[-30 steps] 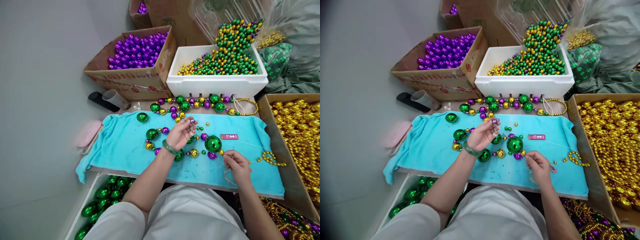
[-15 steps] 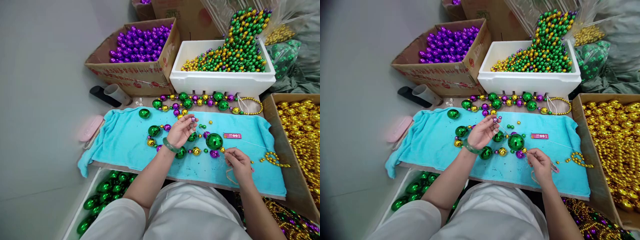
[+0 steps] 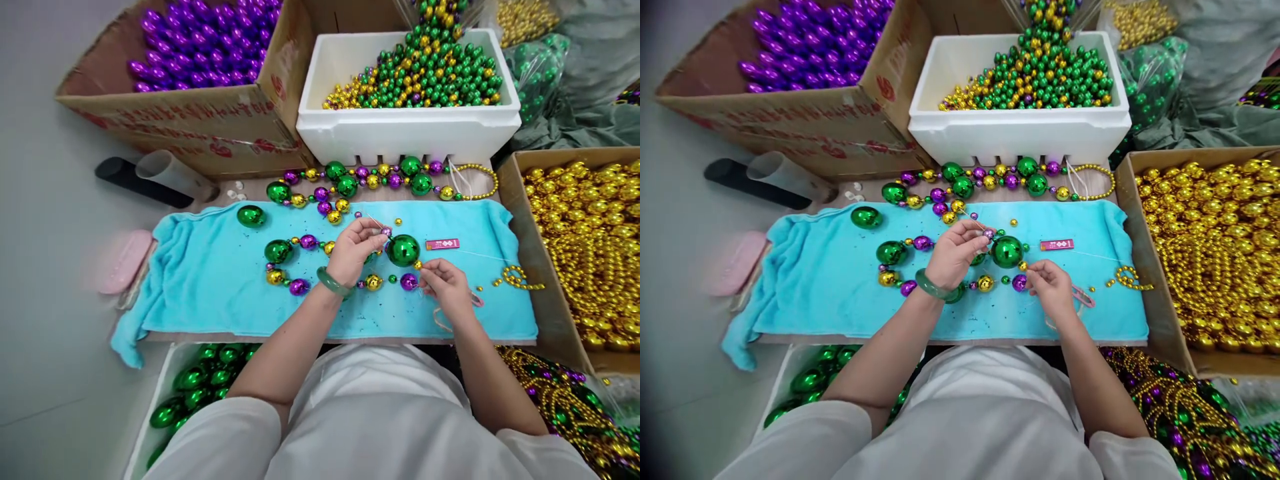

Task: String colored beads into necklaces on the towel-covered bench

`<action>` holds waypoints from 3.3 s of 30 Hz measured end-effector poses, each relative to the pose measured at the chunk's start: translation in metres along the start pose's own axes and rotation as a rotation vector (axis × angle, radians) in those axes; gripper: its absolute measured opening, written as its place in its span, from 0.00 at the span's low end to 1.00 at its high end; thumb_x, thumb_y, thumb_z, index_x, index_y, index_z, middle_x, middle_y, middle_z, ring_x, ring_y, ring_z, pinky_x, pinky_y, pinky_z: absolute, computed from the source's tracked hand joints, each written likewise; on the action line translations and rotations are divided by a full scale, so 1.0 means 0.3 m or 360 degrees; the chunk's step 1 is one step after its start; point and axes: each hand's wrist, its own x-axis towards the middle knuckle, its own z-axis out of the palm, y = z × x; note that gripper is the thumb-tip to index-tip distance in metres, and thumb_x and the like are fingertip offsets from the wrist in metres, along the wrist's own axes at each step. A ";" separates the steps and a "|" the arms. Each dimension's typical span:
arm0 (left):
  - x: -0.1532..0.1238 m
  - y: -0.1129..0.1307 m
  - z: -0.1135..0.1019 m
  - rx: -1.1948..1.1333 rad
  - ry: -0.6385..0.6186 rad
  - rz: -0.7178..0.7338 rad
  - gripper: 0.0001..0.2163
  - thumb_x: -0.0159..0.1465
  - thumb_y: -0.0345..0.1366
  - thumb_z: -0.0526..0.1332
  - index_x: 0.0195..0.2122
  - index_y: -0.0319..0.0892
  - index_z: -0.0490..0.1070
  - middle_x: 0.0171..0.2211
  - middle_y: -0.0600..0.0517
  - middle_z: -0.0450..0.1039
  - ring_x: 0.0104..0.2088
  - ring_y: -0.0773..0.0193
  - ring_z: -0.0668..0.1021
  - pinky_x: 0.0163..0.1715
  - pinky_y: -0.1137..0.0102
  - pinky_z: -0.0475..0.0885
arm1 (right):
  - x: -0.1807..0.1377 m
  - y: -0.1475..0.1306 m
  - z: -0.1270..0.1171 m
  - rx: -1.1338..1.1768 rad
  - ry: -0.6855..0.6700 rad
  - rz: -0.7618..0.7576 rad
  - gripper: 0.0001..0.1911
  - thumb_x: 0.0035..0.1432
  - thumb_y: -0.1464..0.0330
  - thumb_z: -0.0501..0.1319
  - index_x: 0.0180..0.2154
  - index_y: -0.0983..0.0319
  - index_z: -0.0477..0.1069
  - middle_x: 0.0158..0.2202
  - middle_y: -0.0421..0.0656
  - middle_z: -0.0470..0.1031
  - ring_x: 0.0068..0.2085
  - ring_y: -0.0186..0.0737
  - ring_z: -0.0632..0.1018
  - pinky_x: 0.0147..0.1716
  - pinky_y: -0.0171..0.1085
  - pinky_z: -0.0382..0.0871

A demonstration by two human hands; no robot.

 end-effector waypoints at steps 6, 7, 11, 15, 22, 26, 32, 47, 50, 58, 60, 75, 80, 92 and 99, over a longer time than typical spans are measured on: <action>-0.003 -0.005 -0.010 0.0043 -0.0010 0.0043 0.12 0.49 0.34 0.70 0.33 0.40 0.72 0.33 0.53 0.76 0.30 0.70 0.74 0.30 0.74 0.69 | 0.002 0.009 -0.020 -0.0021 -0.0126 -0.0061 0.14 0.45 0.59 0.66 0.28 0.63 0.69 0.19 0.38 0.71 0.19 0.29 0.68 0.16 0.28 0.57; -0.006 -0.001 -0.011 0.0064 -0.0027 0.0051 0.12 0.49 0.34 0.70 0.33 0.40 0.72 0.32 0.53 0.76 0.30 0.70 0.74 0.30 0.74 0.69 | 0.004 0.018 -0.023 -0.0005 -0.0145 -0.0058 0.14 0.45 0.59 0.66 0.28 0.63 0.69 0.19 0.38 0.71 0.20 0.29 0.68 0.17 0.28 0.57; -0.023 0.021 -0.010 0.0219 -0.0216 0.0123 0.12 0.51 0.33 0.70 0.36 0.40 0.74 0.36 0.51 0.76 0.34 0.68 0.76 0.36 0.72 0.71 | 0.020 0.062 -0.039 0.0143 -0.0216 -0.0040 0.14 0.47 0.60 0.67 0.29 0.62 0.68 0.20 0.38 0.71 0.19 0.28 0.67 0.17 0.28 0.56; -0.025 0.041 -0.044 0.0652 -0.0386 0.0157 0.13 0.55 0.35 0.66 0.42 0.41 0.74 0.40 0.48 0.77 0.36 0.64 0.77 0.39 0.69 0.71 | 0.026 0.081 -0.061 0.0276 -0.0228 -0.0057 0.13 0.48 0.61 0.67 0.30 0.62 0.68 0.21 0.38 0.70 0.19 0.29 0.67 0.17 0.29 0.55; 0.098 0.099 -0.274 0.2137 0.0195 0.0377 0.07 0.61 0.32 0.58 0.38 0.40 0.75 0.41 0.47 0.75 0.42 0.60 0.75 0.47 0.65 0.69 | 0.018 0.078 -0.124 0.0344 -0.0052 -0.0077 0.13 0.47 0.63 0.69 0.32 0.61 0.70 0.21 0.39 0.71 0.20 0.30 0.68 0.17 0.30 0.57; 0.189 0.086 -0.348 0.2462 0.0222 0.0239 0.10 0.61 0.35 0.59 0.43 0.40 0.74 0.43 0.46 0.73 0.45 0.57 0.74 0.49 0.64 0.68 | 0.021 0.075 -0.139 0.0365 -0.0031 -0.0082 0.12 0.46 0.64 0.70 0.32 0.61 0.70 0.22 0.39 0.71 0.21 0.30 0.68 0.18 0.29 0.59; 0.246 0.020 -0.329 0.2368 0.0142 0.0115 0.17 0.55 0.31 0.63 0.47 0.39 0.71 0.48 0.41 0.70 0.50 0.50 0.73 0.53 0.58 0.66 | 0.012 0.066 -0.118 0.0275 -0.0071 -0.0130 0.11 0.49 0.63 0.68 0.32 0.62 0.71 0.21 0.39 0.71 0.21 0.30 0.68 0.18 0.29 0.58; 0.045 0.107 -0.113 -0.0892 -0.0019 -0.0359 0.09 0.61 0.30 0.56 0.39 0.36 0.73 0.34 0.48 0.77 0.38 0.65 0.79 0.42 0.72 0.74 | -0.021 0.079 -0.073 0.0109 -0.0233 -0.0183 0.09 0.52 0.63 0.66 0.30 0.62 0.72 0.20 0.38 0.70 0.21 0.28 0.67 0.20 0.29 0.59; 0.037 0.099 -0.079 -0.0993 0.0104 -0.0347 0.05 0.62 0.29 0.57 0.32 0.36 0.72 0.33 0.48 0.76 0.41 0.62 0.80 0.47 0.68 0.74 | -0.026 0.074 -0.067 0.0093 -0.0213 -0.0180 0.09 0.51 0.63 0.66 0.29 0.62 0.72 0.20 0.38 0.70 0.21 0.28 0.67 0.20 0.29 0.59; 0.021 0.099 -0.034 -0.1120 0.0304 -0.0292 0.04 0.60 0.29 0.59 0.28 0.38 0.69 0.29 0.52 0.74 0.43 0.59 0.79 0.54 0.55 0.68 | -0.039 0.071 -0.038 0.0074 -0.0167 -0.0140 0.11 0.48 0.62 0.67 0.27 0.63 0.71 0.19 0.38 0.69 0.20 0.28 0.67 0.19 0.29 0.58; 0.019 0.098 -0.028 -0.1114 0.0323 -0.0267 0.03 0.59 0.29 0.60 0.28 0.39 0.69 0.29 0.52 0.74 0.43 0.58 0.79 0.53 0.55 0.68 | -0.040 0.072 -0.034 0.0070 -0.0149 -0.0139 0.11 0.48 0.62 0.66 0.28 0.63 0.71 0.19 0.38 0.69 0.20 0.28 0.67 0.19 0.29 0.59; 0.022 0.081 -0.021 -0.1055 0.0412 -0.0079 0.07 0.54 0.27 0.63 0.33 0.43 0.68 0.30 0.55 0.74 0.45 0.59 0.79 0.53 0.58 0.66 | -0.043 0.067 -0.028 0.0032 -0.0112 -0.0195 0.10 0.50 0.62 0.65 0.28 0.62 0.71 0.19 0.37 0.69 0.20 0.29 0.67 0.19 0.29 0.60; 0.027 0.076 -0.017 -0.1052 0.0484 0.0037 0.09 0.53 0.25 0.62 0.34 0.42 0.69 0.30 0.54 0.74 0.43 0.62 0.79 0.53 0.63 0.67 | -0.047 0.076 -0.024 -0.0019 -0.0087 -0.0168 0.10 0.51 0.62 0.65 0.29 0.62 0.71 0.19 0.38 0.70 0.21 0.29 0.68 0.20 0.30 0.61; 0.038 0.070 -0.013 -0.1122 0.0427 -0.0118 0.03 0.57 0.28 0.60 0.32 0.40 0.69 0.33 0.52 0.75 0.48 0.61 0.77 0.52 0.65 0.68 | -0.039 0.080 -0.017 -0.0007 -0.0114 -0.0142 0.11 0.51 0.61 0.65 0.29 0.62 0.70 0.19 0.38 0.69 0.21 0.30 0.68 0.21 0.30 0.62; 0.018 0.032 0.022 -0.0836 0.0378 0.0064 0.16 0.49 0.22 0.64 0.38 0.42 0.66 0.35 0.55 0.72 0.47 0.63 0.77 0.44 0.71 0.68 | -0.029 0.092 -0.006 0.0073 -0.0105 -0.0119 0.12 0.50 0.59 0.65 0.29 0.62 0.70 0.20 0.37 0.69 0.21 0.30 0.68 0.20 0.30 0.62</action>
